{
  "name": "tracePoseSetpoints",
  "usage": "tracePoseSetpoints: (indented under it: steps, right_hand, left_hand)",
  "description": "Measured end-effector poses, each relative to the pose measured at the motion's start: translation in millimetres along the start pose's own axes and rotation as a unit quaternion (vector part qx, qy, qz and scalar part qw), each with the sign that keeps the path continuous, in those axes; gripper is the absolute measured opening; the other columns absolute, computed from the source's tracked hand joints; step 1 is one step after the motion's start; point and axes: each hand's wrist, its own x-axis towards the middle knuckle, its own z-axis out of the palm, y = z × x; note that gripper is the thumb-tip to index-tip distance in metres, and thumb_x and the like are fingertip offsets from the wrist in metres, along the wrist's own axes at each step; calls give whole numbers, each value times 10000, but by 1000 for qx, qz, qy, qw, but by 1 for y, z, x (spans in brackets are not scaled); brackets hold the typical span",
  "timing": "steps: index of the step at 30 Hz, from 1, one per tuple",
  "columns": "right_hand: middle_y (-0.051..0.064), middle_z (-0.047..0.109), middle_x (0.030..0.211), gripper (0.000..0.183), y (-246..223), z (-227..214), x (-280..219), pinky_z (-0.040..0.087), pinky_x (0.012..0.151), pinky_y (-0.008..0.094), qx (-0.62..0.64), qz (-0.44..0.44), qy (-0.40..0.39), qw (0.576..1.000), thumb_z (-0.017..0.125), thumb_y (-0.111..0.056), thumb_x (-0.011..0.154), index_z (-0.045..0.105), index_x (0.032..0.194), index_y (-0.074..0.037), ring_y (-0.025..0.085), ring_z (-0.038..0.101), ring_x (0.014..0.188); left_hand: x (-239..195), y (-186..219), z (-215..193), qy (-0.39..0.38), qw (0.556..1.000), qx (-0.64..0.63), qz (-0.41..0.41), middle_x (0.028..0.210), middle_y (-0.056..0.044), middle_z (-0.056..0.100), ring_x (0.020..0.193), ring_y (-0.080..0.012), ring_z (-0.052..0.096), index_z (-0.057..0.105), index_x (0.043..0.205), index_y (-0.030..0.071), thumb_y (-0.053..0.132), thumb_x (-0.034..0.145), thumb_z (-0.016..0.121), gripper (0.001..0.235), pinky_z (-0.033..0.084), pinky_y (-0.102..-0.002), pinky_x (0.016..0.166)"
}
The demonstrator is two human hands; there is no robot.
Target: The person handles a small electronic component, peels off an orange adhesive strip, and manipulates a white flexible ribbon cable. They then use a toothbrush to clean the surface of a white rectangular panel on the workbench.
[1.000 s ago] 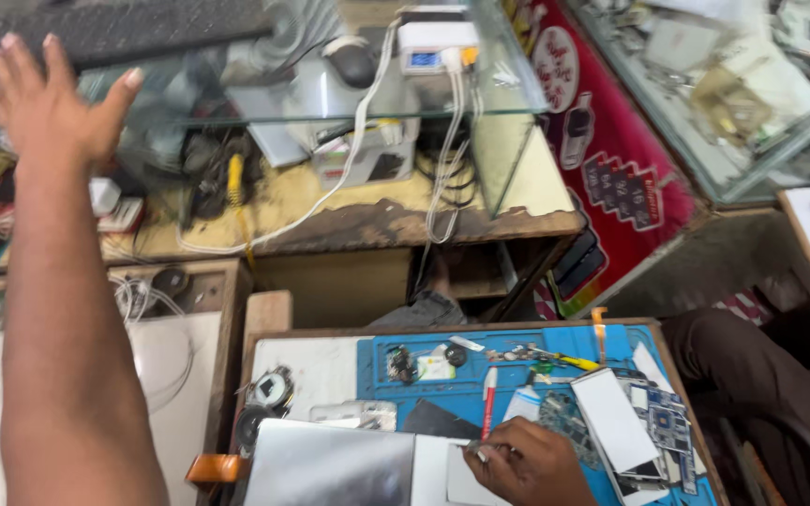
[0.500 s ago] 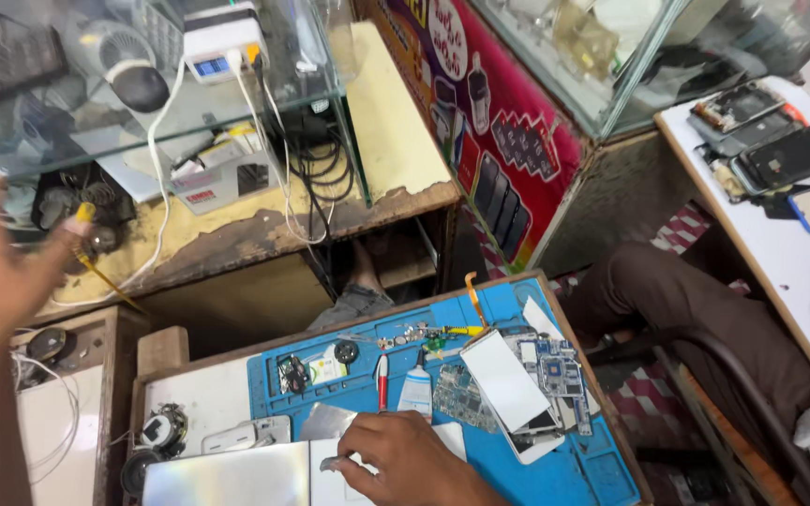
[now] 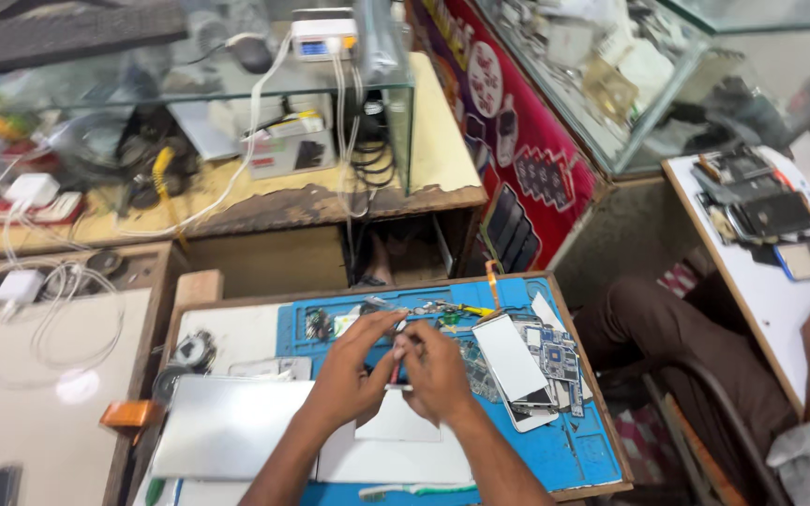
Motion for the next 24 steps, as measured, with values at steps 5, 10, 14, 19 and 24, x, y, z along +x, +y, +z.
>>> tracePoseSetpoints:
  steps: [5,10,14,19,24]
  right_hand:
    - [36,671,692,129,19,2,-4,479,557,262,4,-89,26,996,654,-146,988,670,946,-26,76,579,618]
    - [12,672,691,155,37,12,-7,464,534,253,59,-36,-49,996,655,-165,983,676,918,-25,64,575,605]
    - [9,712,812,156,53,15,-5,515,656,221,117,-64,-80,988,662,-167,993,697,976,-17,49,629,737]
    - [5,659,780,174,60,15,-6,469,615,194,151,-23,-100,983,644,-155,1003,736,1022,-8,43,579,698]
    - [-13,591,703,159,65,18,-8,386,522,194,99,-35,-65,992,652,-146,1009,733,977,-13,34,495,608]
  left_hand:
    - [-29,-13,5,56,996,-56,-41,1108,-132,743,970,-259,748,710,1228,50,108,928,690,306,589,-333,846]
    - [-41,-25,0,48,981,-163,-94,1023,-81,740,802,-121,727,742,1164,44,104,867,771,304,584,-246,679]
    - [-43,-47,2,65,975,-201,-65,1012,-71,724,839,-100,721,779,1091,42,114,901,776,203,581,-245,726]
    - [-51,-60,1,90,966,-238,-56,974,-72,706,834,-98,686,779,1057,36,116,932,746,152,561,-242,733]
    - [-57,-56,0,125,973,-179,-71,899,-67,708,735,-117,663,784,1029,39,135,917,761,149,545,-256,666]
